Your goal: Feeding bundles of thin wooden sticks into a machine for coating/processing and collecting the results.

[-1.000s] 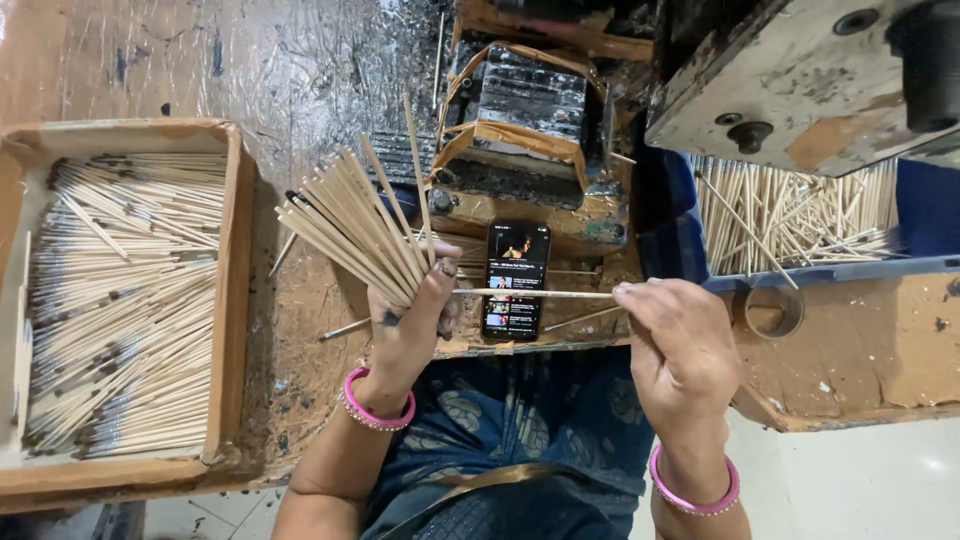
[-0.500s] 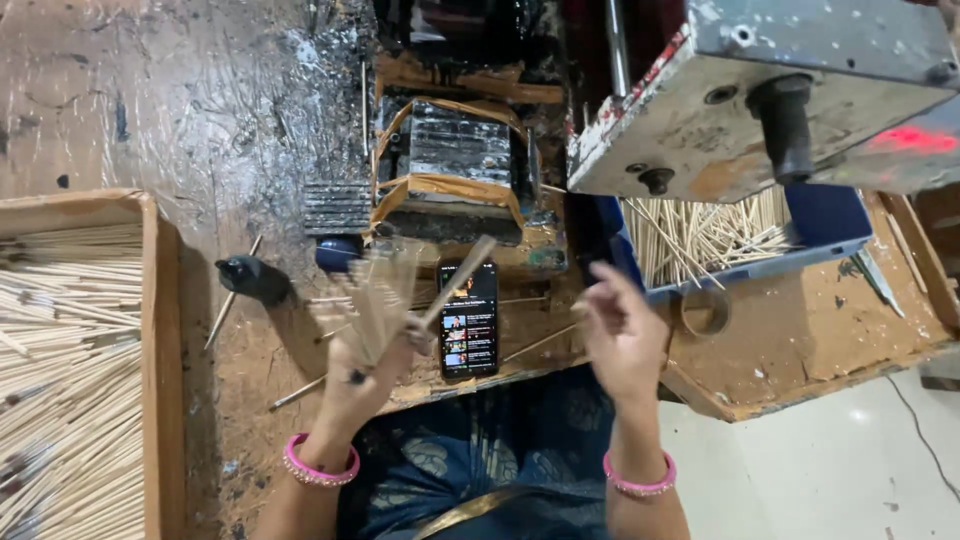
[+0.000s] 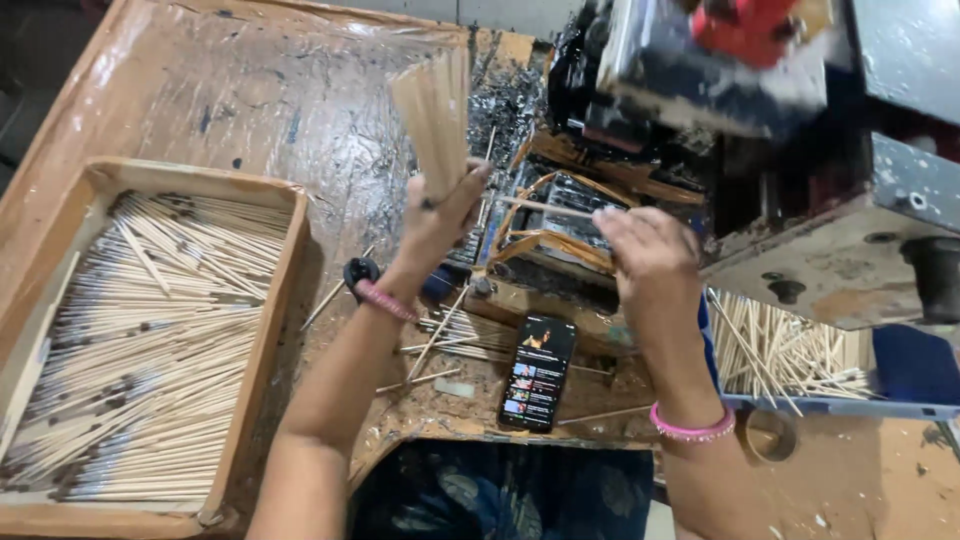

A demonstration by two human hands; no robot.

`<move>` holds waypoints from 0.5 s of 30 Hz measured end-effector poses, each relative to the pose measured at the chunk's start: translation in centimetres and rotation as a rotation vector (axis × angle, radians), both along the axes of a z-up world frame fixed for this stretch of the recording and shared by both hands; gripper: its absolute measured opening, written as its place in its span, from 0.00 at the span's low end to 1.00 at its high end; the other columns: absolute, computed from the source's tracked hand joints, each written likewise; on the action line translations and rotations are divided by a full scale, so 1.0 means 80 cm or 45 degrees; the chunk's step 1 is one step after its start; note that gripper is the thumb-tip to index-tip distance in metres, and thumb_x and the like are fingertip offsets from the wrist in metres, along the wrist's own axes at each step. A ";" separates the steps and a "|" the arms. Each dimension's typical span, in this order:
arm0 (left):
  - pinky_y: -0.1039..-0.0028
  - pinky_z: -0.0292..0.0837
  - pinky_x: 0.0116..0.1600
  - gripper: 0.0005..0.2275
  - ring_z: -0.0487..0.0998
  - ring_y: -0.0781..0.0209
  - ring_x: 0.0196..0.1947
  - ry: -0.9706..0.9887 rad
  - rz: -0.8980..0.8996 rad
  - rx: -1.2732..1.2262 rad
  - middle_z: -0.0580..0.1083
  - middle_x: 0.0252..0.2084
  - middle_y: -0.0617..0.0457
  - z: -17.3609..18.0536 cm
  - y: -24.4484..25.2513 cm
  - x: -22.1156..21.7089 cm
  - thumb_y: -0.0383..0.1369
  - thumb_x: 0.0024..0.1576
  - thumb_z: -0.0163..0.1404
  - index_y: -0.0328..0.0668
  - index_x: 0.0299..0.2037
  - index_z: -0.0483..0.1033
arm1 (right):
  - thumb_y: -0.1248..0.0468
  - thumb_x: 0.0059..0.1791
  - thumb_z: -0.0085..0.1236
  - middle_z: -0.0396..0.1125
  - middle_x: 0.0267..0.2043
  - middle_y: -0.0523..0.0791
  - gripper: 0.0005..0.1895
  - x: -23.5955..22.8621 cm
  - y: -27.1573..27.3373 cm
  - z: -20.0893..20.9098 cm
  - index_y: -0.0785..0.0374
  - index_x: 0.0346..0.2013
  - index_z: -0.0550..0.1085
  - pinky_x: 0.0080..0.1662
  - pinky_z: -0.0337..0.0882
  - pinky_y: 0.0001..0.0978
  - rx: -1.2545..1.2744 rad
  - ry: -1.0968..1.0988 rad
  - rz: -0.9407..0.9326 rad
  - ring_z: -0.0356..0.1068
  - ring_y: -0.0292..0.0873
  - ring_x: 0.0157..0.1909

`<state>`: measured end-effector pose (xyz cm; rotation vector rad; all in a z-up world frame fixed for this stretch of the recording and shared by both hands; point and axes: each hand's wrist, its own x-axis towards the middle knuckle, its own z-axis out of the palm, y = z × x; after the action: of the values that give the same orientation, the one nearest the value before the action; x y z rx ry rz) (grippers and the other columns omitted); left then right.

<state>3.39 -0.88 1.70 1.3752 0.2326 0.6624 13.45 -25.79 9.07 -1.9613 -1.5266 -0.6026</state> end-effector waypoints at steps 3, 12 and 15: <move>0.82 0.62 0.19 0.09 0.67 0.74 0.17 -0.082 0.074 0.009 0.71 0.23 0.60 -0.020 0.002 0.065 0.35 0.64 0.53 0.37 0.46 0.80 | 0.75 0.47 0.57 0.73 0.55 0.44 0.20 0.018 0.008 -0.012 0.61 0.53 0.79 0.59 0.70 0.44 -0.215 -0.134 -0.316 0.72 0.49 0.58; 0.81 0.63 0.25 0.11 0.68 0.72 0.21 0.023 -0.093 -0.264 0.70 0.24 0.59 -0.019 0.000 0.078 0.30 0.63 0.48 0.34 0.50 0.79 | 0.71 0.50 0.51 0.69 0.53 0.57 0.17 0.052 -0.020 -0.092 0.68 0.55 0.73 0.59 0.70 0.50 -0.210 0.012 -0.501 0.68 0.60 0.58; 0.80 0.64 0.27 0.10 0.69 0.72 0.24 0.027 -0.084 -0.283 0.71 0.27 0.59 -0.029 0.002 0.079 0.30 0.63 0.48 0.32 0.48 0.79 | 0.69 0.50 0.53 0.70 0.49 0.60 0.17 0.064 -0.008 -0.074 0.66 0.53 0.76 0.52 0.69 0.52 -0.304 -0.048 -0.533 0.66 0.64 0.51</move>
<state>9.74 -0.72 -0.66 1.1720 0.2683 0.5501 18.54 -26.46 3.18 -2.4952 -1.2599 -0.6509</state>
